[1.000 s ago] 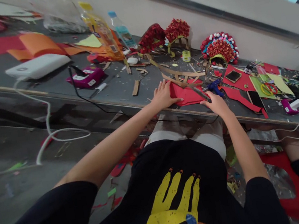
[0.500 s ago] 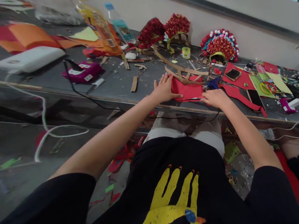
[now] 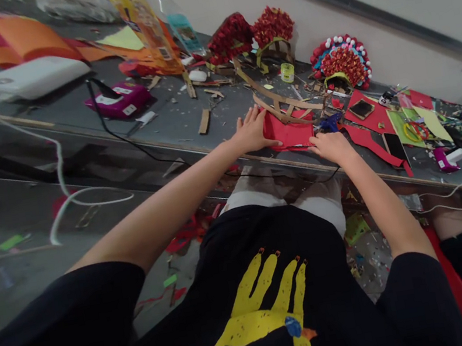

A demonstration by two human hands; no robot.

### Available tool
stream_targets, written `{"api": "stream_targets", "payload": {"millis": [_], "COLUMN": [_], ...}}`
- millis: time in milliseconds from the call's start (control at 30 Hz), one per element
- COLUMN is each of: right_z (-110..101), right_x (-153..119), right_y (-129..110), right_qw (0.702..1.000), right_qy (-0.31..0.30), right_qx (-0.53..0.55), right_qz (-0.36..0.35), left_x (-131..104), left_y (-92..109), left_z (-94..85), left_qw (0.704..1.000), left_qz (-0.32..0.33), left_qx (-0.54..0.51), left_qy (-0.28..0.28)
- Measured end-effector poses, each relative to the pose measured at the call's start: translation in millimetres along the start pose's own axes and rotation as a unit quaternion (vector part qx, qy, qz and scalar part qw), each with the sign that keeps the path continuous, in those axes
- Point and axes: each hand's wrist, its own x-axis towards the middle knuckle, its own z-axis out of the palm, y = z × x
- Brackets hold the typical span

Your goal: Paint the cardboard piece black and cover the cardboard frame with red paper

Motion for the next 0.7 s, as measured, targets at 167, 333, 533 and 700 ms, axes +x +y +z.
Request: {"api": "stream_targets", "payload": {"millis": [167, 333, 533, 700], "right_z": [-7, -12, -14, -12], "right_x": [-1, 5, 2, -7], "right_y": [-5, -2, 13, 28], "right_qw": [1.0, 0.999, 0.997, 0.995], "right_qy": [-0.016, -0.051, -0.075, -0.096], "right_qx": [0.001, 0.009, -0.001, -0.019], "right_qz": [-0.003, -0.004, -0.002, 0.016], "left_x": [2, 3, 1, 1], "left_y": [1, -2, 0, 1], "left_z": [-0.4, -0.2, -4.1, -5.4], "left_qw": [1.0, 1.0, 0.999, 0.999], "left_qz": [0.004, 0.011, 0.011, 0.013], "left_qx": [-0.004, 0.004, 0.022, 0.027], "left_qy": [0.001, -0.007, -0.026, -0.025]}}
